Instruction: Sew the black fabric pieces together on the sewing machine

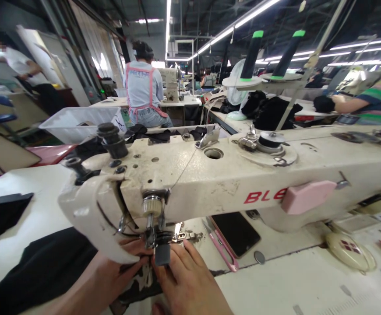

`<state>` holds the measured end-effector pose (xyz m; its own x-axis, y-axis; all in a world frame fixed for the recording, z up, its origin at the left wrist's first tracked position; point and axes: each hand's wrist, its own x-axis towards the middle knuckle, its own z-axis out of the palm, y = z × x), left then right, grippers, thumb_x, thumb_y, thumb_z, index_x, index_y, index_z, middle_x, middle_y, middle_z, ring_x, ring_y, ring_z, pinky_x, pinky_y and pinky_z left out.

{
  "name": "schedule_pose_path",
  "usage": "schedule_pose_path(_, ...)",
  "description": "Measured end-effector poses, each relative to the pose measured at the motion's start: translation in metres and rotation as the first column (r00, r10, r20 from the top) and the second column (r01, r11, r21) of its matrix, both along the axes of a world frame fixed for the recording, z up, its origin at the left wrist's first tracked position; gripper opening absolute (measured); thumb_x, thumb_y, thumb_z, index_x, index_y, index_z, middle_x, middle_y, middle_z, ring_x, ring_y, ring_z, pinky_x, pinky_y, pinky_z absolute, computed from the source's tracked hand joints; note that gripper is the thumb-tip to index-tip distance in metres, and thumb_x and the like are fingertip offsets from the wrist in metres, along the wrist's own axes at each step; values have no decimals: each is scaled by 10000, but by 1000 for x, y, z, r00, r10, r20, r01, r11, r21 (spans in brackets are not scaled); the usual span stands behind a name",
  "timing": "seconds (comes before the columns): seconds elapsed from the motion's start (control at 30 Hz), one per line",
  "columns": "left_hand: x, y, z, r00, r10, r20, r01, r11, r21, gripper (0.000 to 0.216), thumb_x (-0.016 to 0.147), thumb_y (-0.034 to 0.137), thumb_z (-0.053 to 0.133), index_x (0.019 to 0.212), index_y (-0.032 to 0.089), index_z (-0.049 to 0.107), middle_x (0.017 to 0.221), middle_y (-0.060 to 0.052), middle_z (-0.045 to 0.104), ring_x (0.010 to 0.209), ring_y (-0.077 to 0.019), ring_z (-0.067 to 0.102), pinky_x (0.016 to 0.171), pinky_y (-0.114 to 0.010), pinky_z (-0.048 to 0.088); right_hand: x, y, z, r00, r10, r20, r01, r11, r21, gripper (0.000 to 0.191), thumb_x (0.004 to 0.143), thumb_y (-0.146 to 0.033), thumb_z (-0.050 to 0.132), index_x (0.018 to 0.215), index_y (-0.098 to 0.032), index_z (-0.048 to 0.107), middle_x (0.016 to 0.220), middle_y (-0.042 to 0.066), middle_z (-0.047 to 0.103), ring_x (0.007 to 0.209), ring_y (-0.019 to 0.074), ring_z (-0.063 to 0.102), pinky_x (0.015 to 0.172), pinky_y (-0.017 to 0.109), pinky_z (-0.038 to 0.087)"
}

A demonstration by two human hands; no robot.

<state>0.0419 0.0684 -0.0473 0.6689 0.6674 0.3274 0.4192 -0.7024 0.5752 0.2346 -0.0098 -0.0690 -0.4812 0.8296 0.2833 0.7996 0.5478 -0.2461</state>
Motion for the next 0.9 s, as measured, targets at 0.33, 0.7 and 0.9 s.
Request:
schedule_pose_path(0.33, -1, -2, -12, 999, 34, -4, -32, 974, 225, 235, 900, 162, 454, 835, 222, 671, 888, -37, 703, 799, -170, 673, 693, -255, 544, -1, 1, 1, 1000, -3, -3, 4, 999, 32, 513, 802, -315, 592, 1285, -148, 540, 1263, 176, 615, 1171, 339, 561, 987, 524, 466)
schedule_pose_path(0.7, -3, 2, -17, 999, 34, 22, -40, 941, 337, 252, 891, 168, 460, 825, 228, 696, 887, -41, 698, 806, -167, 665, 734, -270, 563, -1, 0, 9, 980, -51, -191, 56, 998, 18, 578, 642, -58, 490, 1208, -133, 579, 1165, 154, 654, 1110, 299, 588, 968, 480, 485)
schedule_pose_path(0.9, -2, -2, -14, 995, 32, 89, -58, 949, 310, 222, 862, 122, 505, 902, 233, 693, 928, -42, 696, 870, -173, 661, 803, -286, 554, 0, 1, 13, 950, -62, -306, 48, 997, -53, 542, 622, -57, 482, 1140, -148, 612, 1044, 126, 634, 1025, 285, 582, 905, 440, 516)
